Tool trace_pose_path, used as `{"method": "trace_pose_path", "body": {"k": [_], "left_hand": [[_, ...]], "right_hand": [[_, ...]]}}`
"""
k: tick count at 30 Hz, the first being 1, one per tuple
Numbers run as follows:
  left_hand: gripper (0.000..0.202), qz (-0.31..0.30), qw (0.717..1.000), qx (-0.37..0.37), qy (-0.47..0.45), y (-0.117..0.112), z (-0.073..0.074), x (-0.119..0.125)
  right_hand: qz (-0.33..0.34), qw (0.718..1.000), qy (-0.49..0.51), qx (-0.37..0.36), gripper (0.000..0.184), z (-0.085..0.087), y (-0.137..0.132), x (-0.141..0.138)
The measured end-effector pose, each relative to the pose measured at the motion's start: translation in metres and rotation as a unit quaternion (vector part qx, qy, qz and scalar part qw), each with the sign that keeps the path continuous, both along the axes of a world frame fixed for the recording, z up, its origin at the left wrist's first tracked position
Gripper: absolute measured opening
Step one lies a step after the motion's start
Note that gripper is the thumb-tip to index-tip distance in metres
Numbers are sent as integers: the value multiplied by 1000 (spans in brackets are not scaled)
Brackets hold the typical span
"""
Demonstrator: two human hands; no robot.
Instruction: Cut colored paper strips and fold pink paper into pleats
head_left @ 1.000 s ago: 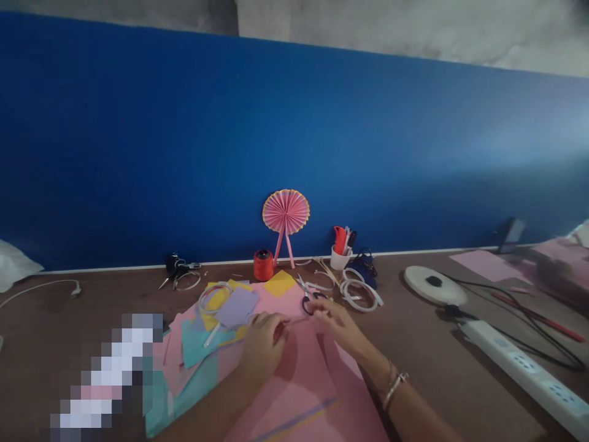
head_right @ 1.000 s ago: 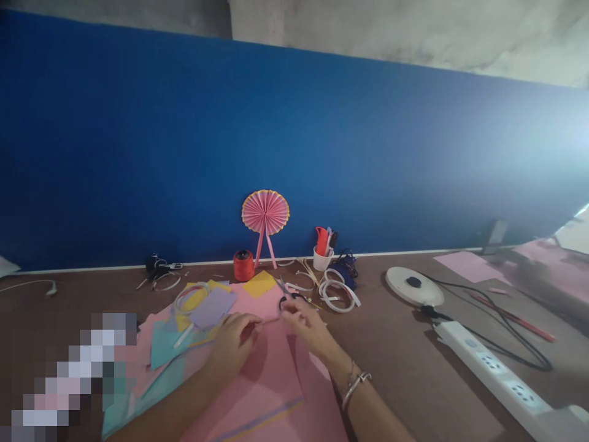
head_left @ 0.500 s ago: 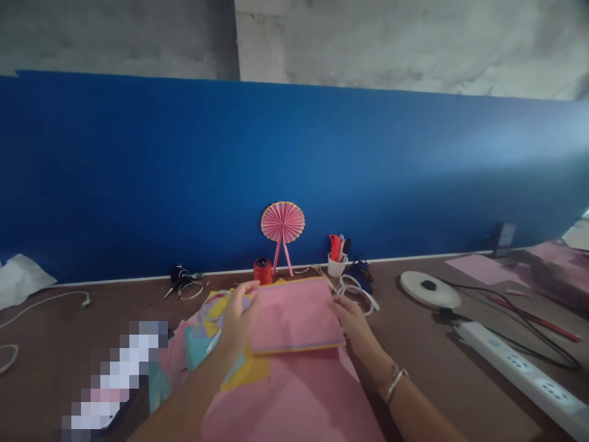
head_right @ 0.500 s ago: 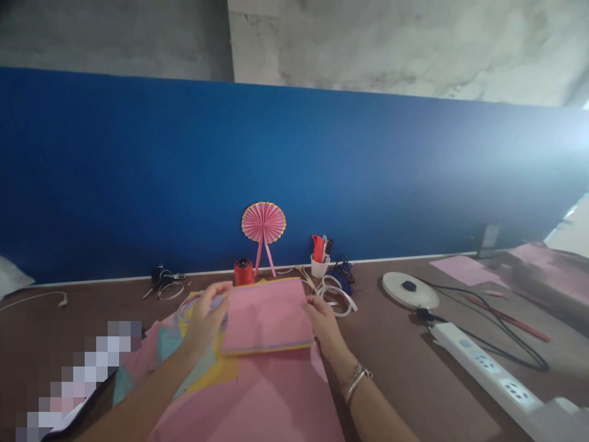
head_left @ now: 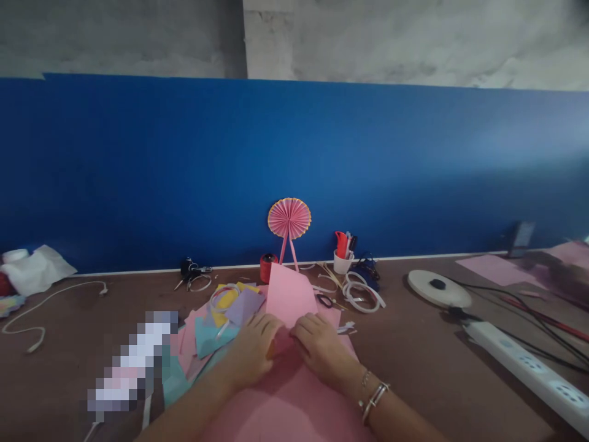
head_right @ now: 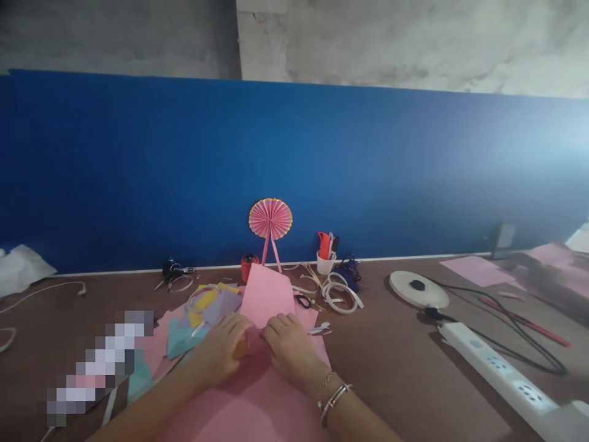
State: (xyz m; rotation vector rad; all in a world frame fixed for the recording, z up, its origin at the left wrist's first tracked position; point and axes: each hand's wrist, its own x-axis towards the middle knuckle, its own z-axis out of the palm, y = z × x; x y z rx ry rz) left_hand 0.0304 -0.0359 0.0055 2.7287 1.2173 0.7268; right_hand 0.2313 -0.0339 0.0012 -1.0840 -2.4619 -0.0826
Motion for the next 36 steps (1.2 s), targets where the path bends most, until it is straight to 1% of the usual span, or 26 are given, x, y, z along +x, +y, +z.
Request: {"method": "trace_pose_path", "body": {"k": [2, 4, 7, 10, 13, 17, 20, 22, 26, 28, 30, 33, 34, 36], "left_hand": [[17, 21, 999, -11, 42, -2, -8, -2], [15, 18, 997, -10, 72, -4, -11, -5], [18, 9, 996, -21, 91, -7, -10, -9], [18, 18, 996, -50, 74, -8, -9, -11], [17, 11, 996, -77, 43, -8, -7, -12], [12, 4, 996, -86, 25, -8, -3, -13], [15, -2, 996, -86, 22, -8, 0, -13], [15, 0, 995, -96, 11, -7, 0, -12], [16, 20, 992, -122, -18, -6, -3, -12], [16, 30, 991, -126, -22, -5, -4, -12], [16, 45, 991, -124, -27, -4, -6, -12], [14, 69, 990, -117, -41, 0, -8, -13], [13, 71, 990, -118, -44, 1, -9, -14], [14, 54, 990, -123, -38, 4, -9, -15]], "right_hand": [[7, 999, -37, -37, 11, -1, -2, 0], [14, 995, -51, -81, 12, 0, -3, 3], [-11, 989, -32, -144, 13, 4, -4, 13], [-28, 983, -18, -181, 15, 8, 0, 25], [-25, 979, -7, -201, 13, 10, 5, 34], [-5, 973, 43, -225, 14, 10, 11, 40], [13, 963, 67, -259, 14, 8, 14, 46], [8, 958, 73, -277, 13, 7, 15, 50], [-9, 940, 95, -328, 10, 2, 20, 57], [-3, 929, 113, -353, 9, 1, 22, 58], [-2, 927, 131, -352, 10, 0, 24, 56], [-19, 934, 151, -323, 12, 1, 24, 51], [-25, 936, 157, -315, 13, 0, 24, 49], [-31, 936, 161, -312, 13, -1, 24, 48]]}}
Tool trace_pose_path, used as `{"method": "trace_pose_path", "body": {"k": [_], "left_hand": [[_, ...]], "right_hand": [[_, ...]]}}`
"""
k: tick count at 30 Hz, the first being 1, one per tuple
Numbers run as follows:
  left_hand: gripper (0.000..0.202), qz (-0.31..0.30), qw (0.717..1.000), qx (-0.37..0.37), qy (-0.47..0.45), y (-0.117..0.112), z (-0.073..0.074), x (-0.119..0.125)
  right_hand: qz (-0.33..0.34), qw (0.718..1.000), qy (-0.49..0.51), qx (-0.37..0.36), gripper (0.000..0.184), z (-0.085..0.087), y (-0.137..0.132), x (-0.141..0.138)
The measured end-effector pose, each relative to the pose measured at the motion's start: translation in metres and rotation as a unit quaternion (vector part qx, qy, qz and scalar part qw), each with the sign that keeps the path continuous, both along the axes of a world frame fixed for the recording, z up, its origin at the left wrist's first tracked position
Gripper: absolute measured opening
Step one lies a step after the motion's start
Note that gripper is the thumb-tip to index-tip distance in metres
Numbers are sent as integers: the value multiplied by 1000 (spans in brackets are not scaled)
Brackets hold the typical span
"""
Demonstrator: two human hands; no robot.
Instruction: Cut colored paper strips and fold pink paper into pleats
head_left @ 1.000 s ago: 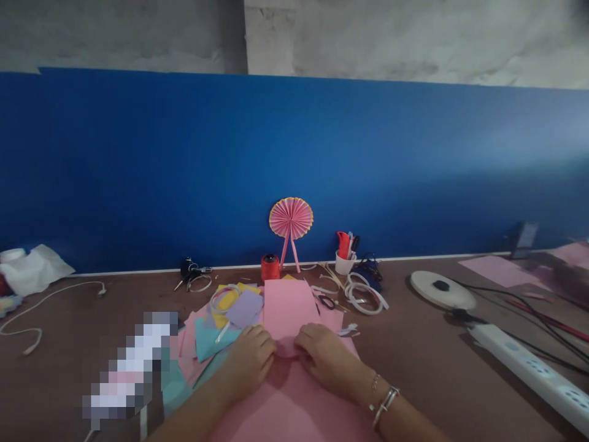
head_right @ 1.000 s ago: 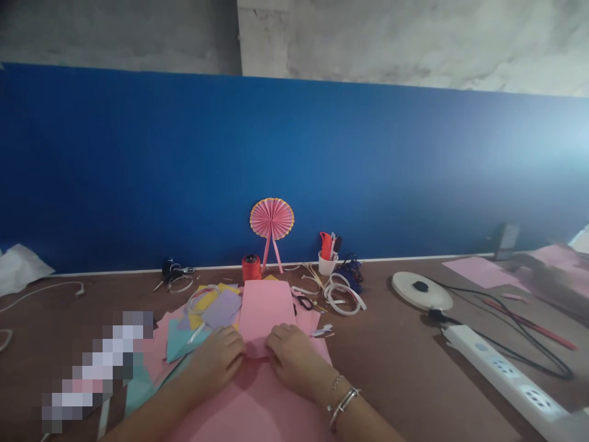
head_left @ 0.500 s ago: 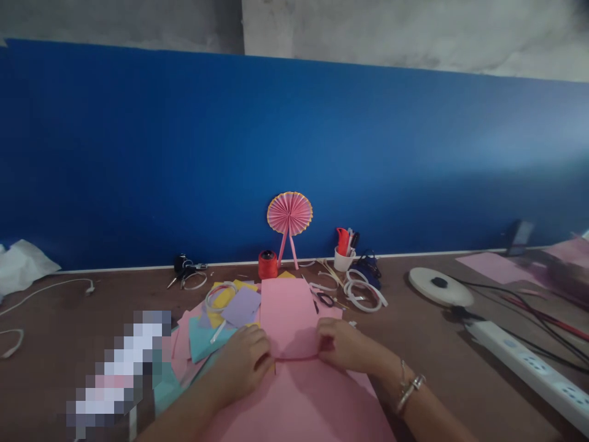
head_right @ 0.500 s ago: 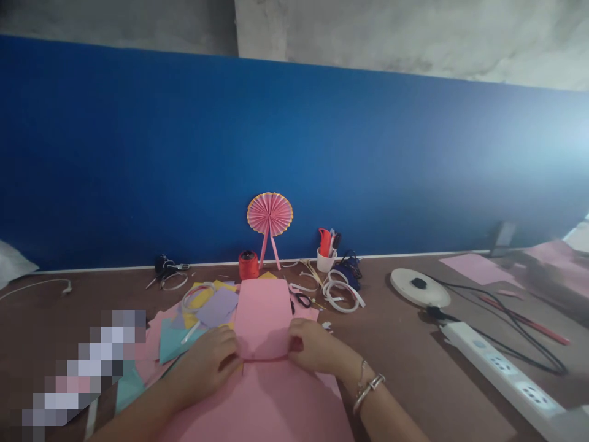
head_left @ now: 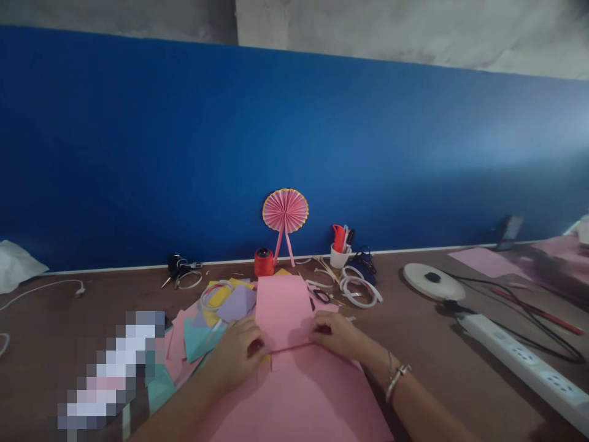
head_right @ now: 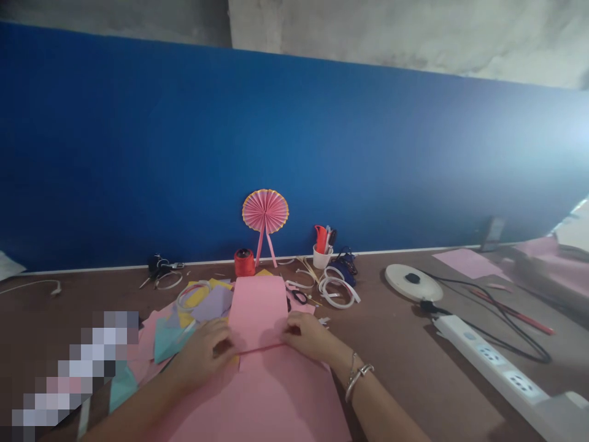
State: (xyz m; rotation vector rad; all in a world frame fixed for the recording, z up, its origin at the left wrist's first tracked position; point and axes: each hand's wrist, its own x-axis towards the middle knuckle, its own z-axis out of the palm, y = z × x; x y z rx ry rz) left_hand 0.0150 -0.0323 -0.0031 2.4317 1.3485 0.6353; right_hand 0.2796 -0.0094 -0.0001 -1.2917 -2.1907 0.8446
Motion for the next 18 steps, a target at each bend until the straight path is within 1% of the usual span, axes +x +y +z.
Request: {"method": "trace_pose_path", "body": {"k": [3, 5, 8, 11, 14, 18], "left_hand": [[28, -40, 999, -3, 20, 1, 2, -2], [31, -49, 998, 4, 26, 0, 5, -3], [19, -47, 998, 19, 27, -3, 9, -3], [6, -46, 998, 20, 26, -5, 10, -3], [7, -42, 999, 15, 23, -3, 8, -4], [15, -37, 999, 12, 6, 0, 3, -4]], "right_hand": [[-5, 1000, -4, -24, 13, -5, 2, 3], [0, 999, 2, -50, 13, -9, 5, 7], [6, 997, 22, -78, 14, -11, 8, 10], [10, 995, 31, -99, 14, -7, 9, 11], [15, 993, 31, -111, 14, -4, 8, 11], [24, 996, 19, -84, 19, -7, 9, 12]]}}
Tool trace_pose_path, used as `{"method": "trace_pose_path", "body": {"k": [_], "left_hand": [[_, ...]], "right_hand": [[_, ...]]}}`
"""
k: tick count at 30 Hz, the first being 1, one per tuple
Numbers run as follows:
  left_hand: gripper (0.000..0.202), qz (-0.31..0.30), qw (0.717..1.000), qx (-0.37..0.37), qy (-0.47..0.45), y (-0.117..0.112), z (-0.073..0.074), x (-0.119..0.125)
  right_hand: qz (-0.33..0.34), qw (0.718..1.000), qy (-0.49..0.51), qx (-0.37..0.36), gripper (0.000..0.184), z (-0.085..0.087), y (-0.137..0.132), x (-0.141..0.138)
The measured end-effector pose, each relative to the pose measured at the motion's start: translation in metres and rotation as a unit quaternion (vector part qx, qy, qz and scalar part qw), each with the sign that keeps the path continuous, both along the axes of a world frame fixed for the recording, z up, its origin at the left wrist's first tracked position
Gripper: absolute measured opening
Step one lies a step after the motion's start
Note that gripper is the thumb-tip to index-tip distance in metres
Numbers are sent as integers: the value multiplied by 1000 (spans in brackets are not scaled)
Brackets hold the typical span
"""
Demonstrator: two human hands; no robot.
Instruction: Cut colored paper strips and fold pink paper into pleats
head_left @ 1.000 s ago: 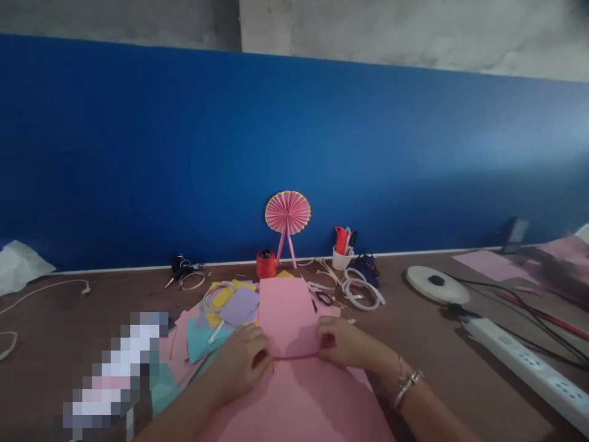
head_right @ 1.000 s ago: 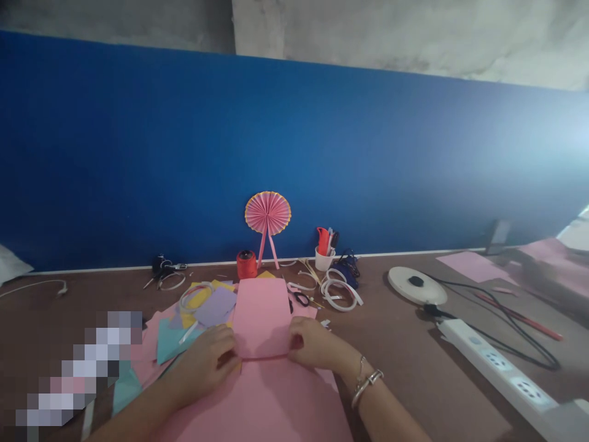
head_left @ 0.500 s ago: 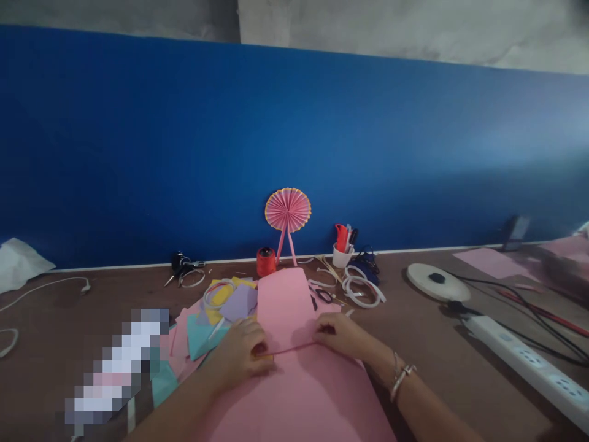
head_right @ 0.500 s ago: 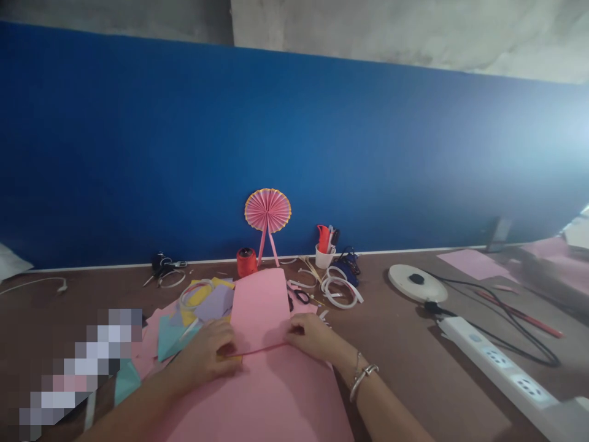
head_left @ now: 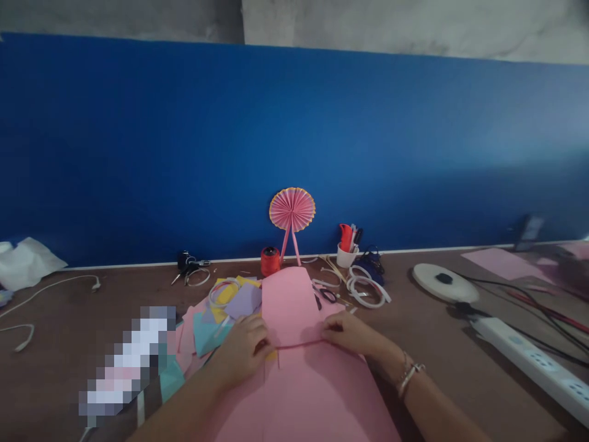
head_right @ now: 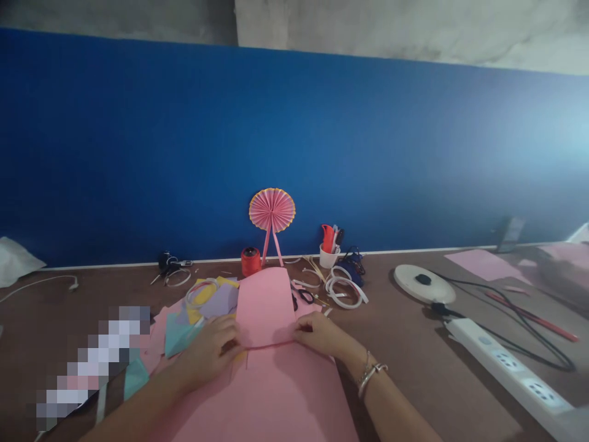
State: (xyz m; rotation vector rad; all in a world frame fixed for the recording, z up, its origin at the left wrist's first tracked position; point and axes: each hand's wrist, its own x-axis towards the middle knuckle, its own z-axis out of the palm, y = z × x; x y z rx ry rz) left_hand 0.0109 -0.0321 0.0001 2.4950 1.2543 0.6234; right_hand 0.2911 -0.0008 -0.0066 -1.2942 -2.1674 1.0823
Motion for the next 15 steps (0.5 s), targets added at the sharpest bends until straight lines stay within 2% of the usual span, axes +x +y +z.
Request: {"method": "trace_pose_path", "body": {"k": [6, 11, 15], "left_hand": [[17, 40, 998, -40, -28, 1, -2, 4], [18, 83, 995, -50, 3, -2, 3, 9], [16, 92, 994, -56, 16, -3, 4, 10]], "right_hand": [[-42, 998, -28, 36, 12, -3, -2, -4], [-55, 995, -61, 59, 10, 0, -7, -8], [-51, 994, -81, 60, 11, 2, -9, -9]]}}
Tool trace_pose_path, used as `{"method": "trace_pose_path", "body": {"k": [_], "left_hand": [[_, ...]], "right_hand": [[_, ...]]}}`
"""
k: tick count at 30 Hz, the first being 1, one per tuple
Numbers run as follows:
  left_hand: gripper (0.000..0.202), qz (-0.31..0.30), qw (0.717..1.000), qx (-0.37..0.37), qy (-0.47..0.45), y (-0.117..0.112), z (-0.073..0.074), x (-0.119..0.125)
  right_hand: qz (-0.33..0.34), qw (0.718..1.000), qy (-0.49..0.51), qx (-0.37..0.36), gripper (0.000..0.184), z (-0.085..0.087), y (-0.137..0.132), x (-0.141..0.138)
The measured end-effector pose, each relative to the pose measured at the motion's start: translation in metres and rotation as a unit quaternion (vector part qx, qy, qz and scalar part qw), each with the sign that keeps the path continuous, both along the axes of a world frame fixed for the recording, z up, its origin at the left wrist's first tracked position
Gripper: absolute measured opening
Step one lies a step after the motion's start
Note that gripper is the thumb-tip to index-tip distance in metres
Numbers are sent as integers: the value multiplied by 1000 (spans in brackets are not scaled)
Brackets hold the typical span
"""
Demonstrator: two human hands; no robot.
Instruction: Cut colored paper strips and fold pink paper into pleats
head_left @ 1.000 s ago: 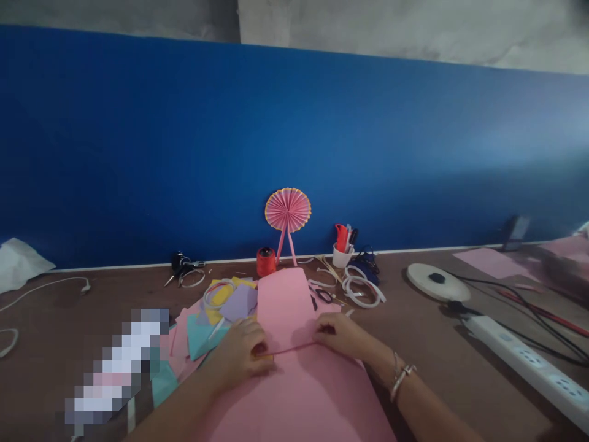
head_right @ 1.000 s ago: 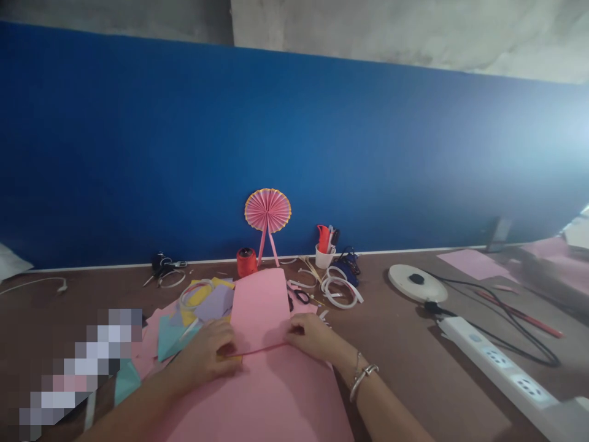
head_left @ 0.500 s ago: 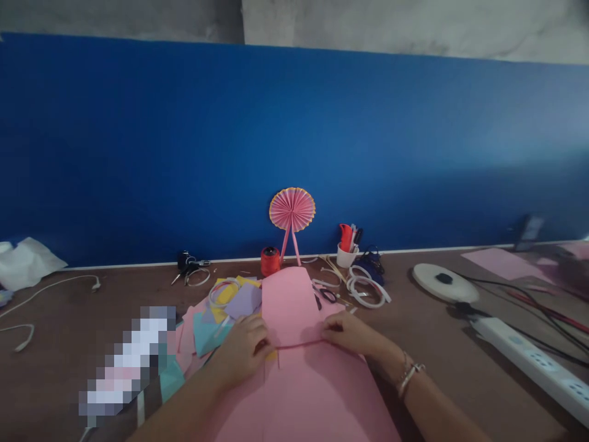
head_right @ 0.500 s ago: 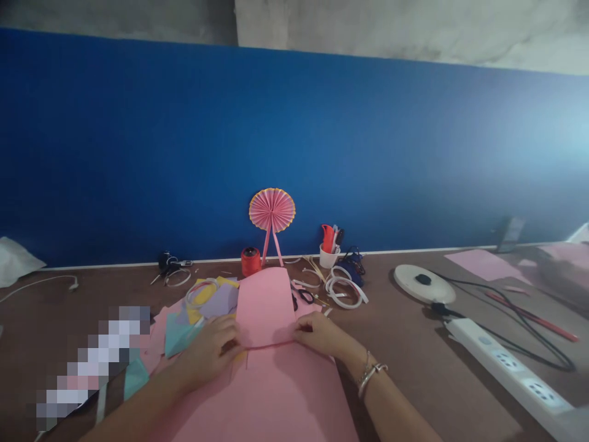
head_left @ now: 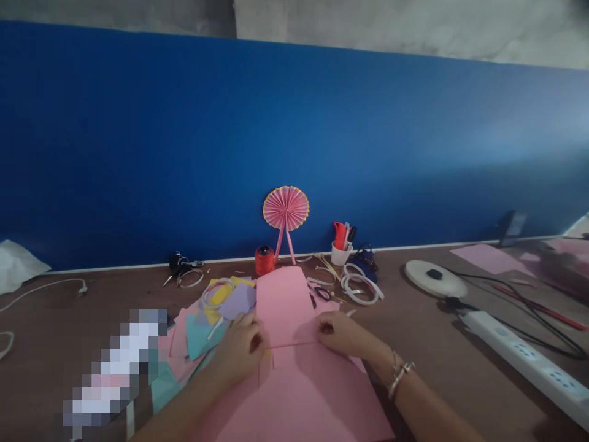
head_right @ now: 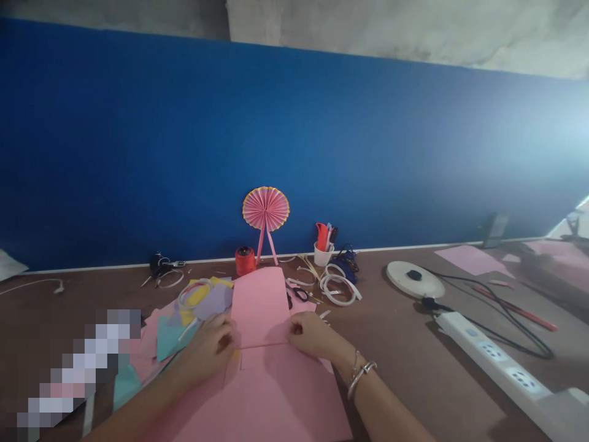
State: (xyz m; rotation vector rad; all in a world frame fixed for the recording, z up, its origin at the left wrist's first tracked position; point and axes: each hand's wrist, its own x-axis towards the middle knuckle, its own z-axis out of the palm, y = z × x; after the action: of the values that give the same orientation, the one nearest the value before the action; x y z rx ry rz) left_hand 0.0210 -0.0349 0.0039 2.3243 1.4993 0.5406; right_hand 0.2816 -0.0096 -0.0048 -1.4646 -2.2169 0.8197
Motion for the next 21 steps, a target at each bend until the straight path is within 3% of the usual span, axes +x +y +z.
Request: {"method": "trace_pose_path", "body": {"k": [10, 21], "left_hand": [[18, 4, 999, -7, 34, 0, 1, 3], [14, 13, 997, -1, 78, -2, 4, 5]], "right_hand": [[-12, 997, -71, 5, 11, 7, -3, -5], [-16, 998, -64, -14, 12, 8, -2, -7]]}}
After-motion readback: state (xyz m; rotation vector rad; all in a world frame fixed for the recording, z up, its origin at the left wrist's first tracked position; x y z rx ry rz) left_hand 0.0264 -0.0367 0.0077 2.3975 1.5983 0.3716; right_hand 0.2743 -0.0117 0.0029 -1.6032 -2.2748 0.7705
